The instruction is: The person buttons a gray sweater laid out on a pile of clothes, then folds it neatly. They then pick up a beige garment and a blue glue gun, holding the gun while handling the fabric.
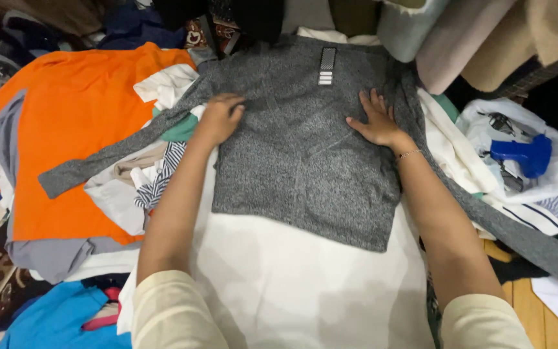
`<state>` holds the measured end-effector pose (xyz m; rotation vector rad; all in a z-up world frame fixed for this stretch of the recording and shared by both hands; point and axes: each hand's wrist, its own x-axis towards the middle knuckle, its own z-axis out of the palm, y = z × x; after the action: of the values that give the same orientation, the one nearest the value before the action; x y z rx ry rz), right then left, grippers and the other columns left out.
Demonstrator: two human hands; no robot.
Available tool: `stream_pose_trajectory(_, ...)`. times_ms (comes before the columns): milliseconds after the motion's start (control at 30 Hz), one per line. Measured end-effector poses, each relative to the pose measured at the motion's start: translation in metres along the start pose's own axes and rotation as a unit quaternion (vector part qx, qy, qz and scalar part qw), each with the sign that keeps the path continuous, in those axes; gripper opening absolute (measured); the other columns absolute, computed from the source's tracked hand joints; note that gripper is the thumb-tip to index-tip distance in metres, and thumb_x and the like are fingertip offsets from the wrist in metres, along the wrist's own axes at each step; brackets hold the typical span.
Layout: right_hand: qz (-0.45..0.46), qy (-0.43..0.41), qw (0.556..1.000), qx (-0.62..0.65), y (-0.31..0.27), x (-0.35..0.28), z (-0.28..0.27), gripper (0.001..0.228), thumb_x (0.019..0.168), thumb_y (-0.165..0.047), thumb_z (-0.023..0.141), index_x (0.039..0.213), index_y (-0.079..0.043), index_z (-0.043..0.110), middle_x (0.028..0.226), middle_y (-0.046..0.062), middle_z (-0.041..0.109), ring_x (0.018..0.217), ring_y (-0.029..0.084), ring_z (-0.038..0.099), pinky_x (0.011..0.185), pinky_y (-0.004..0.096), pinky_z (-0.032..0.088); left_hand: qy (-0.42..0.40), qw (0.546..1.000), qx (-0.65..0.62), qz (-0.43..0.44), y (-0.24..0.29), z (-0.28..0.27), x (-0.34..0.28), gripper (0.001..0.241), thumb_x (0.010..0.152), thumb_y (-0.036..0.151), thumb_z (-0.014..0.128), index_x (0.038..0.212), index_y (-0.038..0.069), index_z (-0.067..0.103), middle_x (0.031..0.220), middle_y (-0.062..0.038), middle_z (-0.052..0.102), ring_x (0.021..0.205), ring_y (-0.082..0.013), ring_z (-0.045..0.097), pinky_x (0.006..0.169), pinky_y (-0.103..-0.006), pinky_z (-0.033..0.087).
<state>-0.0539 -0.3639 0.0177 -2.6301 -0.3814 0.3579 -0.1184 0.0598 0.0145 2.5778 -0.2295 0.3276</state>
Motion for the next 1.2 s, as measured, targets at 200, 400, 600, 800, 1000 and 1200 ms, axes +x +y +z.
stream_pose_trajectory(200, 0.024, 0.007, 0.997, 0.077, -0.015, -0.062, -0.021, 0.073, 0.098, -0.063, 0.056, 0.158, -0.024, 0.042, 0.169, 0.016, 0.024, 0.154, 0.036, 0.023, 0.126, 0.054, 0.019, 0.05, 0.98, -0.033, -0.192, -0.047, 0.002, -0.061, 0.03, 0.101, 0.04, 0.06, 0.107, 0.011, 0.064, 0.097, -0.018, 0.073, 0.102, -0.0397, 0.07, 0.085, -0.0494, 0.056)
stream_pose_trajectory(400, -0.011, 0.096, 0.979, 0.179, 0.009, -0.081, -0.002, 0.05, 0.099, -0.045, 0.068, 0.144, -0.021, 0.061, 0.156, 0.015, 0.046, 0.146, 0.036, 0.039, 0.121, 0.051, 0.03, -0.036, 0.974, -0.025, -0.223, 0.035, -0.033, -0.106, 0.042, 0.103, 0.042, 0.059, 0.107, 0.001, 0.064, 0.1, -0.031, 0.072, 0.102, -0.0486, 0.07, 0.085, -0.0546, 0.058)
stream_pose_trajectory(600, -0.114, 0.165, 0.967, 0.156, -0.002, -0.141, -0.001, 0.036, 0.102, -0.026, 0.068, 0.137, -0.019, 0.065, 0.148, 0.017, 0.052, 0.141, 0.04, 0.045, 0.116, 0.053, 0.037, -0.028, 0.969, -0.043, -0.243, 0.044, -0.032, -0.131, 0.038, 0.103, 0.037, 0.061, 0.122, 0.004, 0.062, 0.094, -0.029, 0.072, 0.089, -0.0454, 0.073, 0.072, -0.0524, 0.06)
stream_pose_trajectory(800, -0.198, 0.277, 0.932, 0.127, -0.011, -0.204, 0.006, 0.026, 0.098, -0.003, 0.07, 0.124, -0.003, 0.069, 0.137, 0.026, 0.05, 0.132, 0.053, 0.048, 0.11, 0.058, 0.04, -0.101, 0.915, -0.288, -0.264, 0.037, -0.047, -0.177, 0.031, 0.105, 0.013, 0.044, 0.117, -0.006, 0.064, 0.094, -0.028, 0.065, 0.083, -0.0326, 0.071, 0.077, -0.0441, 0.063)
stream_pose_trajectory(1000, -0.133, 0.29, 0.942, 0.105, 0.037, -0.196, 0.048, 0.018, 0.097, -0.023, 0.078, 0.094, -0.014, 0.063, 0.076, 0.008, 0.054, 0.085, 0.035, 0.065, 0.078, 0.046, 0.051, -0.075, 0.952, -0.169, -0.245, 0.059, -0.061, -0.204, 0.046, 0.104, 0.049, 0.058, 0.098, 0.009, 0.079, 0.092, -0.027, 0.071, 0.093, -0.0376, 0.068, 0.082, -0.0568, 0.051)
stream_pose_trajectory(1200, -0.207, 0.169, 0.961, 0.078, 0.019, -0.246, 0.032, 0.028, 0.092, -0.039, 0.082, 0.092, -0.012, 0.076, 0.1, 0.013, 0.058, 0.101, 0.037, 0.062, 0.087, 0.045, 0.05, -0.003, 0.958, -0.244, -0.153, 0.059, -0.048, -0.214, 0.053, 0.085, 0.033, 0.089, 0.13, 0.015, 0.069, 0.109, -0.008, 0.07, 0.089, -0.0139, 0.06, 0.078, -0.0277, 0.054)
